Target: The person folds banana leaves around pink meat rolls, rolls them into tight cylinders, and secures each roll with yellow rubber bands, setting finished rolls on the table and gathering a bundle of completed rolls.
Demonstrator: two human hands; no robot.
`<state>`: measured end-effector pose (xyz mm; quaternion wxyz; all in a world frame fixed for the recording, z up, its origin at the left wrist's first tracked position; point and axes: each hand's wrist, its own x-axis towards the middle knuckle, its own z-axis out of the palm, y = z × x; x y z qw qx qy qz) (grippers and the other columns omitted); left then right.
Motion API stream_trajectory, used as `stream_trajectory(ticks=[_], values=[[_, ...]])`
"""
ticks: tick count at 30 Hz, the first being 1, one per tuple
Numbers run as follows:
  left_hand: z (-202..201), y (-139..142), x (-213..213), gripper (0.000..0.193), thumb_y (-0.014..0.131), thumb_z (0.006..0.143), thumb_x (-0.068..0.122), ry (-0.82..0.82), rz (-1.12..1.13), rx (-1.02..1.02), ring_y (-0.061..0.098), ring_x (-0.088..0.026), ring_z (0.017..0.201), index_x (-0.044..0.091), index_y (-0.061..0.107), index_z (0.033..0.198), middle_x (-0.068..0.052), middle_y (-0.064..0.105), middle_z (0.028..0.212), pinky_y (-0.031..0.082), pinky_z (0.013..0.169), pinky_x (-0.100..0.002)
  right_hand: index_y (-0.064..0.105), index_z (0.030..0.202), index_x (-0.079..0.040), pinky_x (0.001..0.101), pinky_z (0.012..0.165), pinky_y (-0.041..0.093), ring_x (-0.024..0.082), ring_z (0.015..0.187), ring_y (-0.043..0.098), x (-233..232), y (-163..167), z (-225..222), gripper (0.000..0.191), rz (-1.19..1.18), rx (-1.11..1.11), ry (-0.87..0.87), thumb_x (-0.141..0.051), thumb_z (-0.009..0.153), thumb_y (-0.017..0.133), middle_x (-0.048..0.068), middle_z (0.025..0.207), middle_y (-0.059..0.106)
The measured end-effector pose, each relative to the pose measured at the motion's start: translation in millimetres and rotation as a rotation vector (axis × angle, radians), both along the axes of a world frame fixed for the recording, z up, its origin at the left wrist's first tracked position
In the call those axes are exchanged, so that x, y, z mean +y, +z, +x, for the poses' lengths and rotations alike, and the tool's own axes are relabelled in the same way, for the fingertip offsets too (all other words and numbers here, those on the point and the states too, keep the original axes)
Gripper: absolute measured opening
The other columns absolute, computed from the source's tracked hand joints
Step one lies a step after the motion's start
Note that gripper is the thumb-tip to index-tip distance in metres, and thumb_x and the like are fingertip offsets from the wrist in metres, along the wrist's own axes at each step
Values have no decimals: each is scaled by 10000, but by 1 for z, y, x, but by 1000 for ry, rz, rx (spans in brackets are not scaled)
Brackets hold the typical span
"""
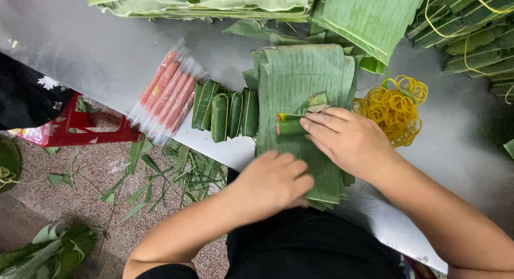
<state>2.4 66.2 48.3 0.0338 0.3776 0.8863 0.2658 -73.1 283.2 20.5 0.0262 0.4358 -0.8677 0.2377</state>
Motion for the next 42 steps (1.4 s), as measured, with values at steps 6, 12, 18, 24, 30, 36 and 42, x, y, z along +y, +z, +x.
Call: stream_trajectory(ticks=[6, 12, 18, 24, 30, 36, 42], values=[[24, 6, -5, 260, 663, 834, 182, -19, -34, 141, 639, -234, 948, 51, 672, 1059, -71, 638, 1024, 543, 745, -335, 738, 1134, -89, 362, 894, 567, 249, 1085, 678, 12, 11, 25, 325, -20, -181, 92, -202, 831, 777, 55, 1177, 734], [-3, -16, -6, 233, 719, 845, 172, 199, 197, -111, 685, -288, 960, 89, 709, 1063, -86, 729, 1039, 547, 777, -376, 688, 1240, -17, 397, 949, 524, 329, 1159, 659, 28, 10, 27, 479, -79, -382, 122, -294, 852, 735, 163, 1318, 684], [-28, -34, -8, 300, 761, 917, 200, 373, 337, -399, 694, -306, 973, 95, 697, 1190, -91, 738, 1067, 554, 853, -413, 696, 1099, -46, 427, 890, 515, 306, 1053, 650, 16, -2, 26, 333, -118, -244, -156, -286, 877, 760, 115, 1148, 662], [-16, -24, -9, 290, 778, 868, 245, 205, 224, -109, 645, -328, 1013, 110, 692, 1110, -92, 696, 1035, 506, 884, -438, 715, 1101, -33, 447, 858, 514, 323, 982, 642, 11, 9, 38, 388, 35, -41, 8, -253, 786, 775, 88, 1042, 668], [-28, -34, -17, 269, 804, 863, 274, 243, 261, -317, 676, -298, 961, 105, 730, 1058, -65, 719, 998, 533, 858, -418, 727, 1111, -94, 410, 812, 548, 290, 959, 653, 12, -6, 18, 351, -17, -345, -50, -290, 827, 793, 68, 1025, 684], [-47, -44, -19, 220, 802, 849, 288, 325, 273, -253, 650, -275, 856, 132, 783, 1002, -63, 688, 886, 533, 763, -400, 749, 1082, -175, 371, 737, 563, 237, 943, 655, 12, -7, 3, 276, -69, -214, -41, -300, 840, 791, 27, 1036, 673], [-35, -34, -15, 237, 772, 833, 214, 236, 174, 52, 653, -319, 979, 74, 724, 1018, -103, 675, 1010, 530, 872, -427, 750, 1123, -122, 362, 692, 560, 247, 946, 654, 2, 5, 4, 357, 109, -70, -62, -313, 822, 774, 26, 1022, 668]])
